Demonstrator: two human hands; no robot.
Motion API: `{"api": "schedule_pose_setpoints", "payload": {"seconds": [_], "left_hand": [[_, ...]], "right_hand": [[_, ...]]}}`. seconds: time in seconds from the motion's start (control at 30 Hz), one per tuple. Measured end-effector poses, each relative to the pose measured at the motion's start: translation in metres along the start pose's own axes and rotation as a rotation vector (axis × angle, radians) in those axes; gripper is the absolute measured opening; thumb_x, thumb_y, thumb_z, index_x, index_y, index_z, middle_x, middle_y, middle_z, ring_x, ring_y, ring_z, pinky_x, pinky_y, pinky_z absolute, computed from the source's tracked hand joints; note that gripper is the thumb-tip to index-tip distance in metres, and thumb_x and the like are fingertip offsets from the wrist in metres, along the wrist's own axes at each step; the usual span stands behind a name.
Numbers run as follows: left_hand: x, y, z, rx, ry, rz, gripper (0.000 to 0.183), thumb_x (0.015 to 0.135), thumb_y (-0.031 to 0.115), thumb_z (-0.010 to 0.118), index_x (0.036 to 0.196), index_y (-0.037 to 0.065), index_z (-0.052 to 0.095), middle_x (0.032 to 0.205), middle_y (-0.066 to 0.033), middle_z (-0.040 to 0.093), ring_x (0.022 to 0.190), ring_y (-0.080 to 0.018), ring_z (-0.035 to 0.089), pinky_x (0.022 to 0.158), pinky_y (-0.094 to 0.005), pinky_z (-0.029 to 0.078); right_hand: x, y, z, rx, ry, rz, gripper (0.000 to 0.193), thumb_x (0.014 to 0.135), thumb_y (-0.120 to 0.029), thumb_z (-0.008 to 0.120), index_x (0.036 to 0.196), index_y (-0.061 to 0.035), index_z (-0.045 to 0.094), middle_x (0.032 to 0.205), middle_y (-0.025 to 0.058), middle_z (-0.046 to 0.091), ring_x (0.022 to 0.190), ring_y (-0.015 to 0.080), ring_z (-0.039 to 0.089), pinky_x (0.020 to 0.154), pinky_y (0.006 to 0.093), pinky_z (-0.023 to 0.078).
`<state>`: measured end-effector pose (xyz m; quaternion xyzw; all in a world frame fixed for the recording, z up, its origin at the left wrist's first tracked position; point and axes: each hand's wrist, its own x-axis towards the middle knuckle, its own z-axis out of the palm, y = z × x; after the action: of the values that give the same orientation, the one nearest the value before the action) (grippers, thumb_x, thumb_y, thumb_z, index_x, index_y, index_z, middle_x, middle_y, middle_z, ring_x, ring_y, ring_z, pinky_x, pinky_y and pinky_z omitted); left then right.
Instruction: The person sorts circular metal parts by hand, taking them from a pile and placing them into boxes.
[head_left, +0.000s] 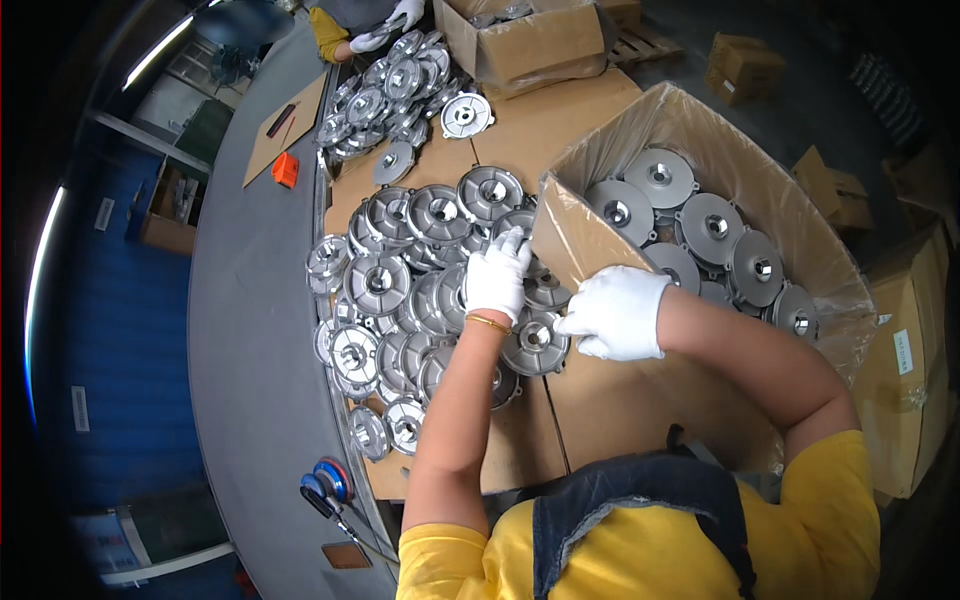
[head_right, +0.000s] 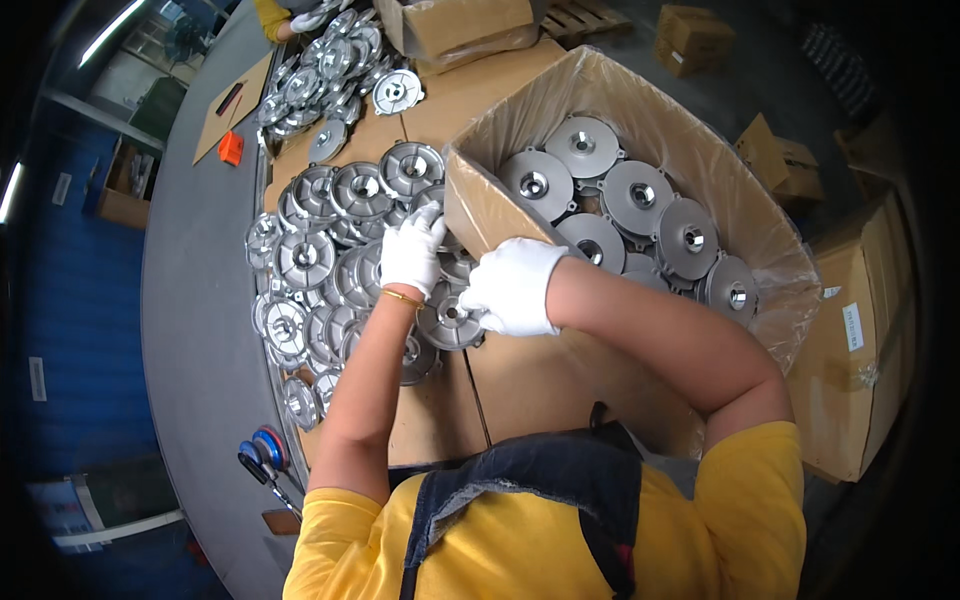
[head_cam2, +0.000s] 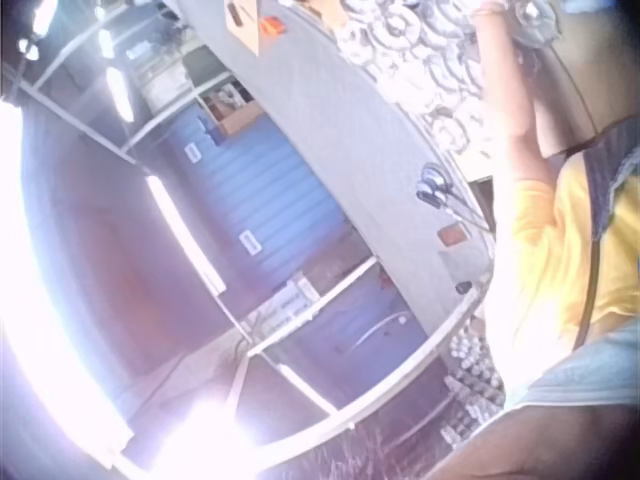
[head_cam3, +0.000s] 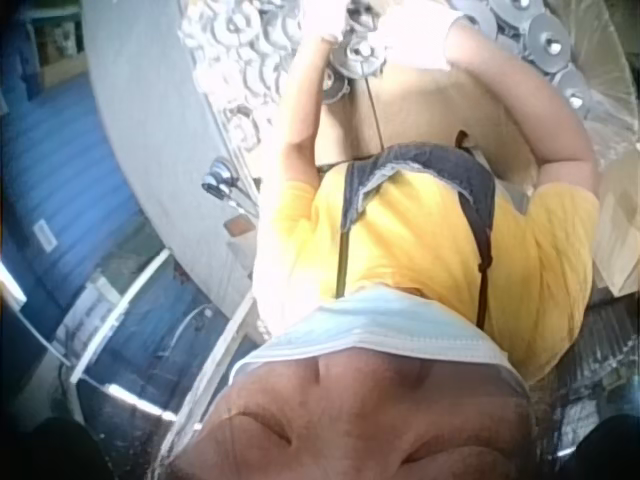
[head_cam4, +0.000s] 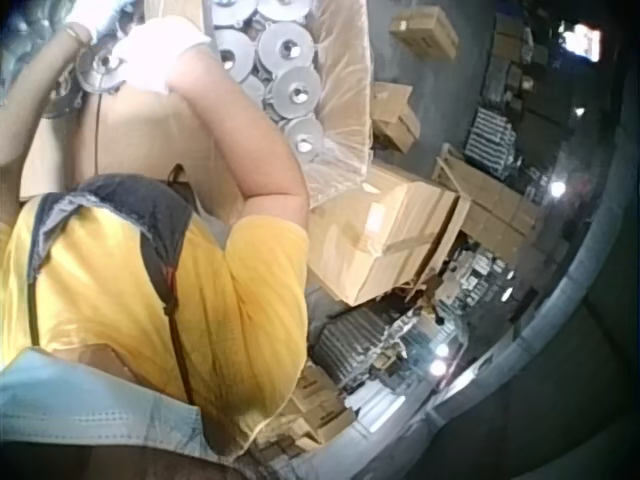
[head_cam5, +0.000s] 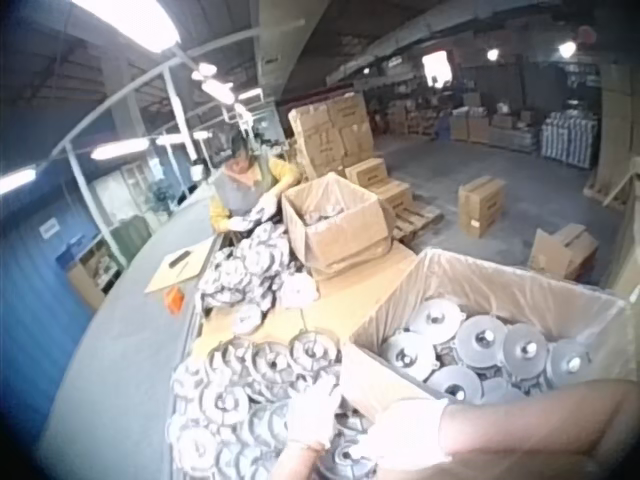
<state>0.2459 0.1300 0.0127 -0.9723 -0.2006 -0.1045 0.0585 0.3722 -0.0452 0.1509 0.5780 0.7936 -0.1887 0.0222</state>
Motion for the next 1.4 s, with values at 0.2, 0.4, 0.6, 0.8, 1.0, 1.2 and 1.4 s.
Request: {"api": "schedule_pose_setpoints", "payload": {"seconds": [0.2, 0.4, 0.6, 0.8, 1.0, 1.2, 1.4], "left_hand": [[-0.058, -0.027, -0.053, 0.019, -0.031, -0.099, 0.031, 0.078, 0.010, 0.056, 0.108, 0.016, 0.057, 0.118, -0.0045, 0.057, 0.097, -0.0254, 0.058, 0.077, -0.0415, 0.045], [-0.125, -0.027, -0.087, -1.351, 0.331, -0.836, 0.036, 0.072, 0.007, 0.062, 0.106, 0.003, 0.052, 0.102, -0.0083, 0.058, 0.089, -0.0179, 0.057, 0.077, -0.0328, 0.048], [-0.125, 0.041, -0.162, -2.365, 0.345, -0.537, 0.059, 0.079, 0.014, 0.064, 0.132, 0.000, 0.041, 0.118, -0.0107, 0.057, 0.102, -0.0240, 0.058, 0.082, -0.0365, 0.049], [-0.120, 0.064, -0.155, -2.213, 0.116, -0.466, 0.067, 0.082, 0.027, 0.068, 0.135, -0.002, 0.037, 0.123, -0.0105, 0.054, 0.107, -0.0214, 0.056, 0.084, -0.0317, 0.048], [-0.123, 0.059, -0.089, -0.559, -0.099, -0.143, 0.077, 0.065, 0.028, 0.079, 0.132, 0.008, 0.046, 0.136, -0.0185, 0.045, 0.124, -0.0378, 0.043, 0.103, -0.0446, 0.036], [-0.123, 0.083, -0.033, -0.094, -0.153, -0.067, 0.066, 0.062, 0.014, 0.069, 0.125, 0.019, 0.052, 0.130, -0.0155, 0.049, 0.126, -0.0388, 0.038, 0.102, -0.0524, 0.031], [-0.111, 0.080, -0.035, -0.099, -0.056, -0.052, 0.056, 0.061, 0.010, 0.063, 0.116, 0.017, 0.057, 0.107, -0.0113, 0.063, 0.109, -0.0351, 0.054, 0.079, -0.0480, 0.043]], "right_hand": [[-0.003, 0.003, -0.004, 0.226, 0.041, 0.010, 0.038, 0.083, -0.028, 0.054, 0.116, -0.0114, 0.061, 0.097, 0.0119, 0.064, 0.094, 0.0307, 0.059, 0.086, 0.0409, 0.046], [0.002, -0.002, -0.009, 0.484, 0.285, 0.067, 0.043, 0.084, -0.029, 0.056, 0.124, -0.0122, 0.056, 0.104, 0.0150, 0.063, 0.094, 0.0309, 0.061, 0.087, 0.0382, 0.047], [-0.008, -0.025, -0.023, 1.342, 0.294, 0.073, 0.055, 0.083, -0.011, 0.065, 0.133, 0.0001, 0.045, 0.120, 0.0119, 0.058, 0.109, 0.0185, 0.056, 0.095, 0.0323, 0.045], [-0.052, -0.038, -0.040, 1.403, 0.474, 0.079, 0.047, 0.080, -0.006, 0.068, 0.123, 0.0050, 0.052, 0.108, 0.0080, 0.064, 0.098, 0.0121, 0.059, 0.084, 0.0256, 0.048], [-0.122, 0.023, -0.029, 1.622, 1.064, 0.175, 0.042, 0.087, -0.011, 0.060, 0.125, 0.0044, 0.052, 0.114, 0.0097, 0.059, 0.102, 0.0163, 0.057, 0.088, 0.0295, 0.047], [-0.147, 0.088, 0.041, 1.391, 0.956, 0.687, 0.042, 0.082, -0.012, 0.066, 0.121, 0.0031, 0.057, 0.105, 0.0104, 0.064, 0.097, 0.0179, 0.060, 0.086, 0.0291, 0.047], [-0.114, 0.109, 0.095, 1.079, 0.650, 0.733, 0.045, 0.079, -0.016, 0.064, 0.121, 0.0002, 0.057, 0.113, 0.0156, 0.064, 0.101, 0.0236, 0.061, 0.088, 0.0298, 0.046]]}}
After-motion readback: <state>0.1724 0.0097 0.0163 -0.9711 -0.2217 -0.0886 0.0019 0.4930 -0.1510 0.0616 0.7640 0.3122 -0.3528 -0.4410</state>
